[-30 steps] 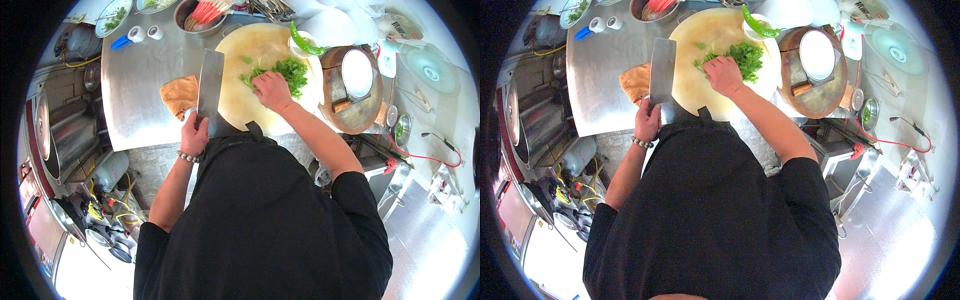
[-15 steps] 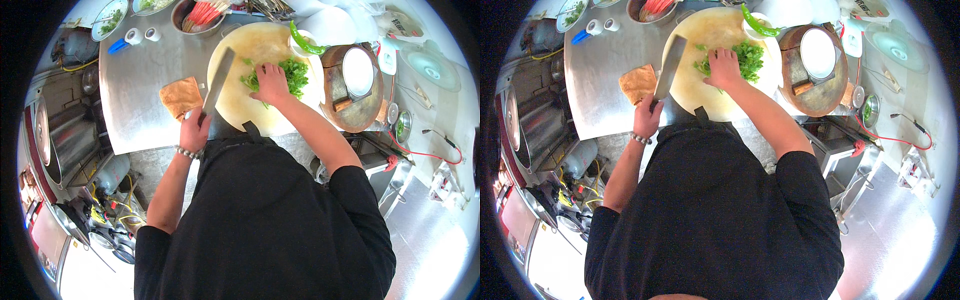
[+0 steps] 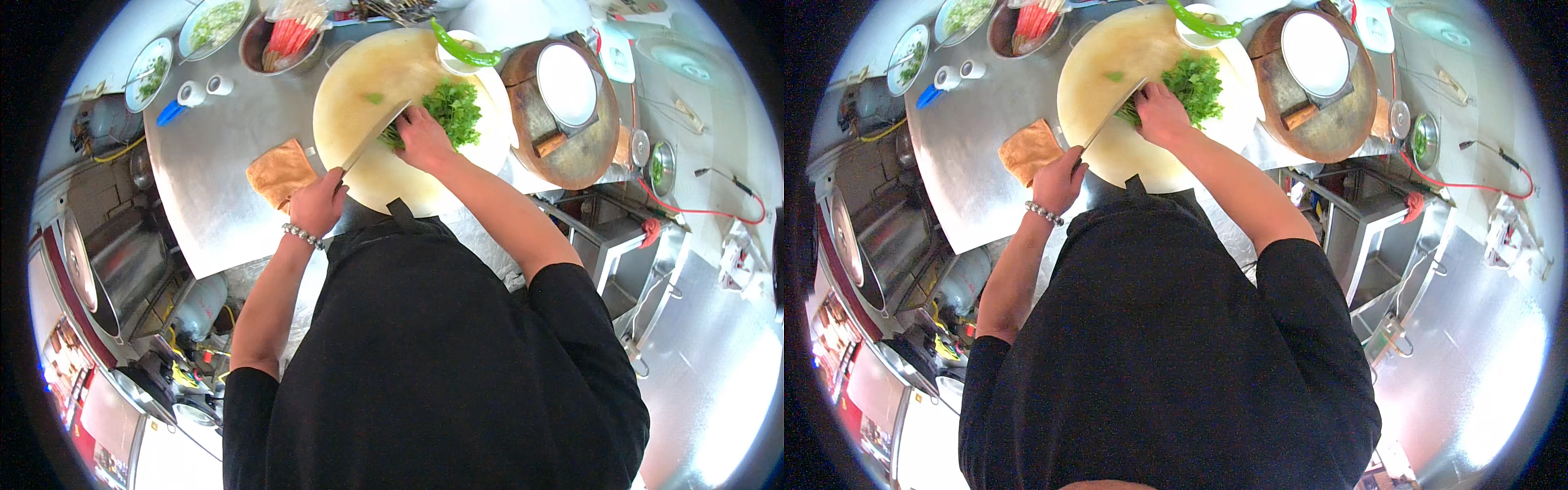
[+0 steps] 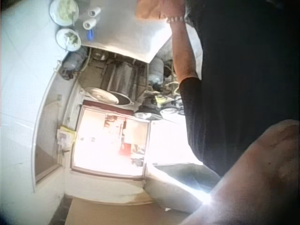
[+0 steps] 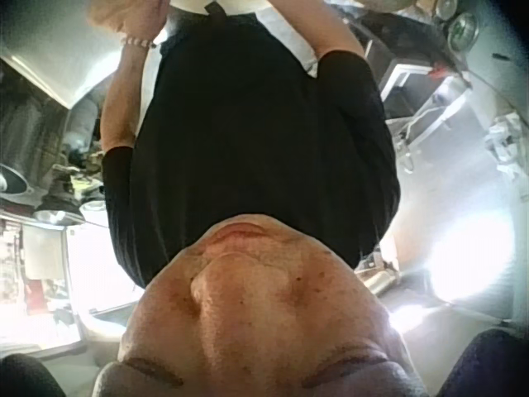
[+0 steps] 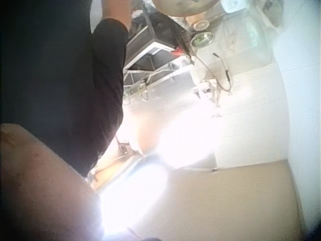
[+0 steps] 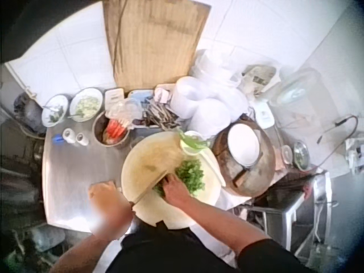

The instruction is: The person washes a bowl and rinses green leafy vegetables in a sink, then chops the greens on a cutting board with a cleaver and transfers them into a bowl. The person also handles a plastic bag of vegetables and places a plate on a shelf.

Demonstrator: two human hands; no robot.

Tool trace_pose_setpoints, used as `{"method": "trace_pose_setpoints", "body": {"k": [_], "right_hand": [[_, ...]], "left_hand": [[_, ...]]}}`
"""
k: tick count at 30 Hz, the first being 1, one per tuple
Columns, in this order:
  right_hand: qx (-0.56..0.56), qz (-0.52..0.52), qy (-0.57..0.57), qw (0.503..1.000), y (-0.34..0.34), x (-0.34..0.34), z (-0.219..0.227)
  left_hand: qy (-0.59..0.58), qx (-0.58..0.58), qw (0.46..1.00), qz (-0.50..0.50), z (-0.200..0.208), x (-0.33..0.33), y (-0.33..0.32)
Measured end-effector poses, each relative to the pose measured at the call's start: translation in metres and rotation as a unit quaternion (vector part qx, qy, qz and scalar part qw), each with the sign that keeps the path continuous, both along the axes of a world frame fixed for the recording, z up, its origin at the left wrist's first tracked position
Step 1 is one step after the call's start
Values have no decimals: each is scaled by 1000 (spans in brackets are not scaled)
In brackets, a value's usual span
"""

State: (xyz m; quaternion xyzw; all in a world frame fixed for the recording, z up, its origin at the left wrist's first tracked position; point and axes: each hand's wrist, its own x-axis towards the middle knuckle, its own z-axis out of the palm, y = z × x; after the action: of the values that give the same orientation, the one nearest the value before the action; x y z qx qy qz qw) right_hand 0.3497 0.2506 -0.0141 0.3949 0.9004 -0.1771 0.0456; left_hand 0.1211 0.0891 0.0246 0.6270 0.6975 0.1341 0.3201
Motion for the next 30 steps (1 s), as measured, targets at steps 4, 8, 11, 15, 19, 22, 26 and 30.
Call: {"method": "trace_pose_setpoints", "body": {"k": [4, 8, 11, 15, 19, 22, 26, 30], "right_hand": [[-23, -34, 8, 999, -4, -7, 3], [28, 38, -34, 998, 11, -6, 45], [58, 95, -23, 994, 29, 21, 43], [18, 104, -84, 991, 3, 38, 25], [-9, 20, -58, 998, -3, 32, 9], [-22, 3, -50, 999, -9, 27, 16], [123, 10, 106, 987, -14, 26, 35], [39, 19, 204, 978, 1, 23, 37]], "left_hand": [[-7, -7, 1000, -4, -6, -3, -1], [-24, -22, 999, 22, -12, -10, -3], [-24, 18, 999, 16, -14, -5, -5], [2, 27, 1000, 3, -14, 6, -9], [1, 30, 999, 18, -12, 14, -12], [-18, 25, 999, 37, -12, 15, -15], [-26, 8, 998, 50, -10, 15, -16], [-31, 11, 998, 55, -16, 12, -16]]}}
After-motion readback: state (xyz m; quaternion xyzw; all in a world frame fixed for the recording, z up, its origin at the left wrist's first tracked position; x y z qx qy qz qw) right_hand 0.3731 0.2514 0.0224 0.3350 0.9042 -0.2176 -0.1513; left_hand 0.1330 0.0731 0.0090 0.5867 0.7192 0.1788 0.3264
